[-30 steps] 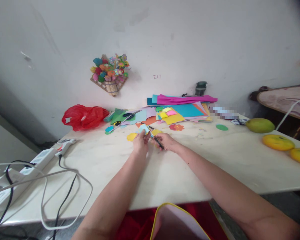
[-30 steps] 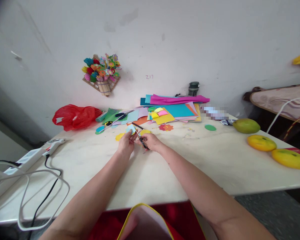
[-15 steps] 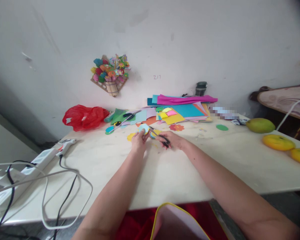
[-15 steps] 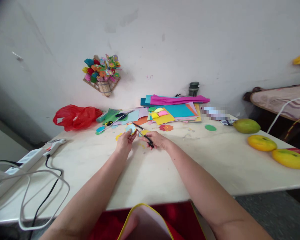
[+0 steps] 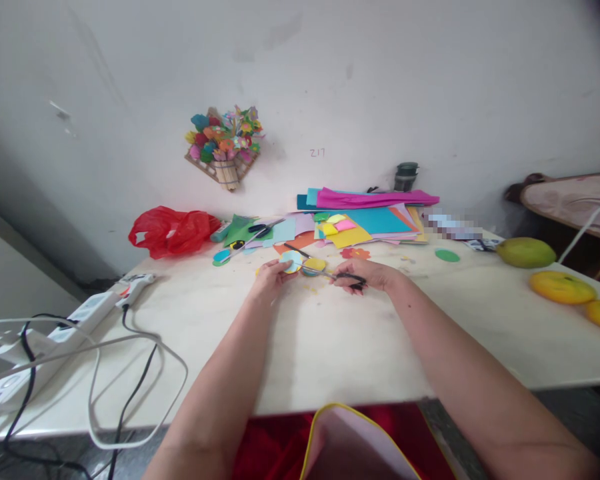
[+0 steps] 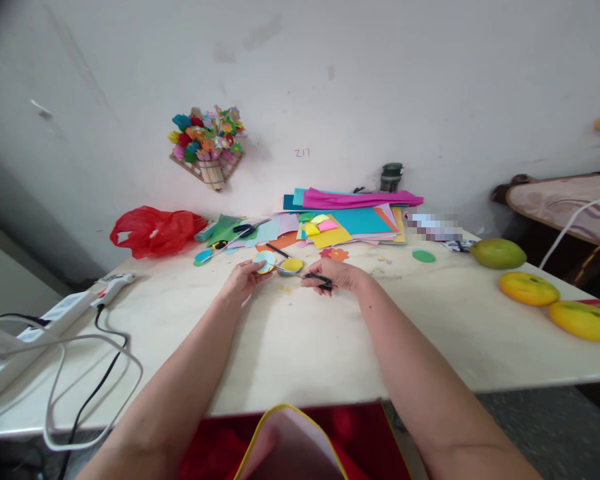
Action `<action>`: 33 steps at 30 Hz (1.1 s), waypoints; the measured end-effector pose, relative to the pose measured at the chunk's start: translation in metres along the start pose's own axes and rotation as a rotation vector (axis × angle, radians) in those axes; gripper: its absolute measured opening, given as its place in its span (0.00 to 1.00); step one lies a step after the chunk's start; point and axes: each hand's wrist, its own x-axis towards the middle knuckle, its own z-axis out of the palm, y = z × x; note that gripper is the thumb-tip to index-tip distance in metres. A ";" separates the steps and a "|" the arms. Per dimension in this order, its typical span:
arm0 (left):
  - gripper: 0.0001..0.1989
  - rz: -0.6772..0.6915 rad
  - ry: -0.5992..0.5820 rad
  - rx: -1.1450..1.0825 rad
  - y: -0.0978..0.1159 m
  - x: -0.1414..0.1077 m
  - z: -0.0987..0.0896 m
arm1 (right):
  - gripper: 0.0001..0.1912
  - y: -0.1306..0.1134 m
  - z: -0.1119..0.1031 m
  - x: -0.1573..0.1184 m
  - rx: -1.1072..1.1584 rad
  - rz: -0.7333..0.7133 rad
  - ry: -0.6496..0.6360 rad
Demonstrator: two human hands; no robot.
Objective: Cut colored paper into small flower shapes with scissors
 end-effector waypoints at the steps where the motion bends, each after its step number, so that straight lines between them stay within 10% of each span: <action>1: 0.04 -0.015 -0.012 0.010 0.000 0.000 0.000 | 0.16 0.001 -0.001 0.000 -0.001 0.007 -0.002; 33: 0.04 -0.186 -0.169 0.111 0.000 -0.001 -0.003 | 0.20 0.003 0.002 0.001 -0.056 0.006 -0.090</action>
